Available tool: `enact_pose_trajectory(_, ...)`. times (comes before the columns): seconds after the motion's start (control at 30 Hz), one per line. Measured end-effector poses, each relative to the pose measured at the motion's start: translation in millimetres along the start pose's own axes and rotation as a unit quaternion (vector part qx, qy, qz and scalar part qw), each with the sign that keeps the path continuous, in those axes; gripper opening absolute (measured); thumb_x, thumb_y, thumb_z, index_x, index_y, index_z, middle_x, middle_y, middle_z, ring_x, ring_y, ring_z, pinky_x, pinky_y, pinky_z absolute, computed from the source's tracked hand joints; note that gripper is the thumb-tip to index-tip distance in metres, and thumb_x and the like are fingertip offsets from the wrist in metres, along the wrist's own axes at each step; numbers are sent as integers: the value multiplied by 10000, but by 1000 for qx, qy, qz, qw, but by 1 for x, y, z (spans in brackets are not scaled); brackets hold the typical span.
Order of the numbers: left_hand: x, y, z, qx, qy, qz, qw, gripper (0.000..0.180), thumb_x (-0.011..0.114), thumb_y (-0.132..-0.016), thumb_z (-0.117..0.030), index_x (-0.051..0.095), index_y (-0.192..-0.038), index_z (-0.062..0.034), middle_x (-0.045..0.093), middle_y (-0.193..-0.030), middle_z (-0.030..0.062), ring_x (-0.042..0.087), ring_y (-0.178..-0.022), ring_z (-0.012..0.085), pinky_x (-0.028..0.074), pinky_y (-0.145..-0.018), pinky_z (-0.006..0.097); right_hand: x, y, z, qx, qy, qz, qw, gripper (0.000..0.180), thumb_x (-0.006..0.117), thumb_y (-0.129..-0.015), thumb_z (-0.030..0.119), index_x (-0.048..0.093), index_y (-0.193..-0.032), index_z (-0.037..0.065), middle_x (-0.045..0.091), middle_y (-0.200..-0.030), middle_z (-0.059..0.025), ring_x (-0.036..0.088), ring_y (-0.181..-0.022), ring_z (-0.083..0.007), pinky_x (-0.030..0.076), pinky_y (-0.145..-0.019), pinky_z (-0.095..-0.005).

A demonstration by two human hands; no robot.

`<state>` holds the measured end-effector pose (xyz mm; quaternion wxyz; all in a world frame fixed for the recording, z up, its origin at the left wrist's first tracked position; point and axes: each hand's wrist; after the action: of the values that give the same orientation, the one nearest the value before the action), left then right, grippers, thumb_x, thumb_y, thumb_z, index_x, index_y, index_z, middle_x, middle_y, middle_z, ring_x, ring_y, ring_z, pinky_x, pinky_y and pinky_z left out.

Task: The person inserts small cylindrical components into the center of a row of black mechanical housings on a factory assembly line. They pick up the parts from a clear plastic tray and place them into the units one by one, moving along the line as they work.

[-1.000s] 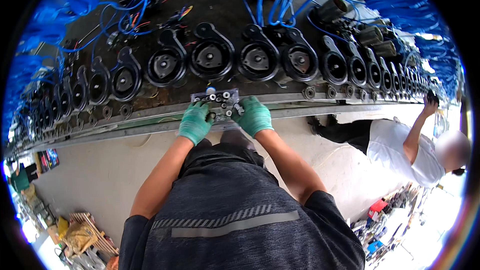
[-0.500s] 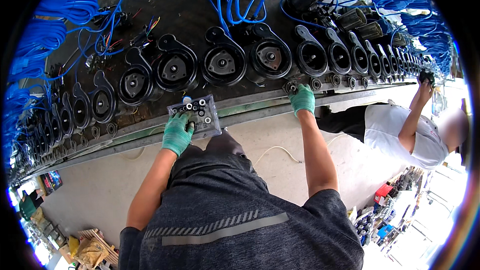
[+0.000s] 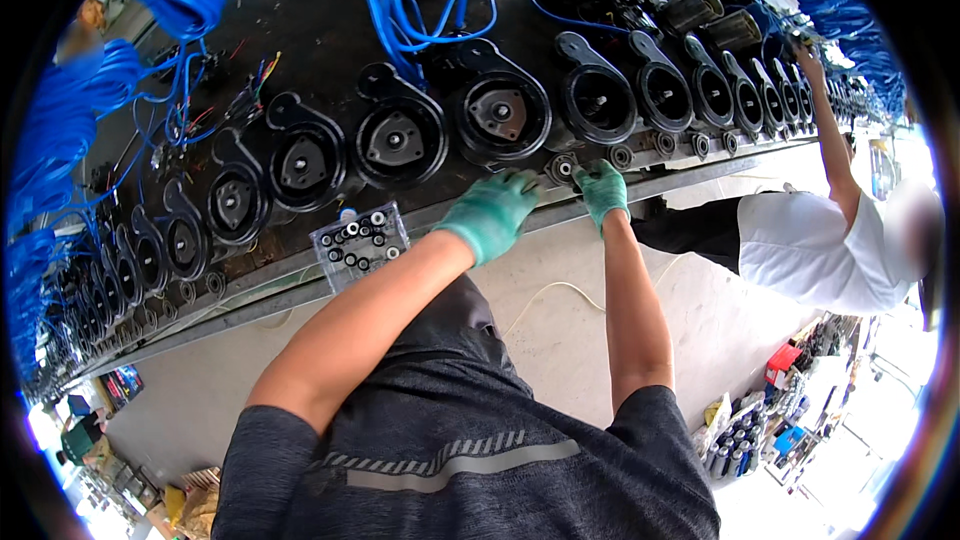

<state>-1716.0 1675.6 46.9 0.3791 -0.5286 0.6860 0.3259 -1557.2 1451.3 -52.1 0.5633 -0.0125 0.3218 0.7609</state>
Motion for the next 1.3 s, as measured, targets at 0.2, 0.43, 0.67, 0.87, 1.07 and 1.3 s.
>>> enact_pose_trajectory(0.2,40,-77,-7,-76,-31,67,994,570,597,-865,-67,550,-1432,-108,524,-1425,171,555,-1254,358,493,-1015,460,5,3,10,1,68,0,998,283,775,-888,217,673,-1075,31,711,-852,-61,591,-687,-139,512,-624,-315)
enact_pose_trajectory(0.43,61,-89,1,-77,-43,44,995,434,583,-881,-79,637,-1312,-95,592,-1297,128,603,-1165,313,523,-934,438,11,3,10,-48,117,-2,992,324,769,-878,185,666,-1136,20,759,-1030,-115,692,-891,-213,538,-838,-343)
enact_pose_trajectory(0.67,48,-98,1,-97,-62,128,985,410,611,-895,-108,632,-1303,-75,591,-1327,154,599,-1193,317,520,-957,441,19,7,17,-65,172,-50,982,317,713,-911,138,613,-1186,16,736,-1116,-140,705,-965,-272,553,-839,-384)
enact_pose_trajectory(0.87,-1,-60,-4,-80,85,68,991,580,633,-910,-197,492,-1454,-55,528,-1439,192,529,-1308,369,438,-1106,444,25,8,29,142,-275,-19,951,233,610,-976,76,636,-1207,69,708,-1055,-70,697,-820,-202,579,-628,-347)
enact_pose_trajectory(1.07,-33,46,20,-87,130,8,988,536,624,-932,-215,524,-1435,-57,535,-1439,206,523,-1314,380,419,-1120,441,5,43,42,126,-343,55,929,276,608,-958,26,649,-1229,-5,698,-1151,-108,699,-945,-202,585,-772,-325)
enact_pose_trajectory(1.3,-39,197,69,-260,196,-122,938,423,666,-919,-146,615,-1329,-56,603,-1337,211,589,-1213,388,477,-1033,426,-22,127,154,-327,-38,-166,929,260,654,-907,-3,661,-1167,5,704,-1103,-75,669,-919,-168,553,-792,-312)
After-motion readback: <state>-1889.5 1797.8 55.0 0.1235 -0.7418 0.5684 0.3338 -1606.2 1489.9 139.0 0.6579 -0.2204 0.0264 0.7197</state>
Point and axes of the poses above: each hand's wrist, its own y-axis away from the middle knuckle, its own x-axis out of the palm, z = x × y
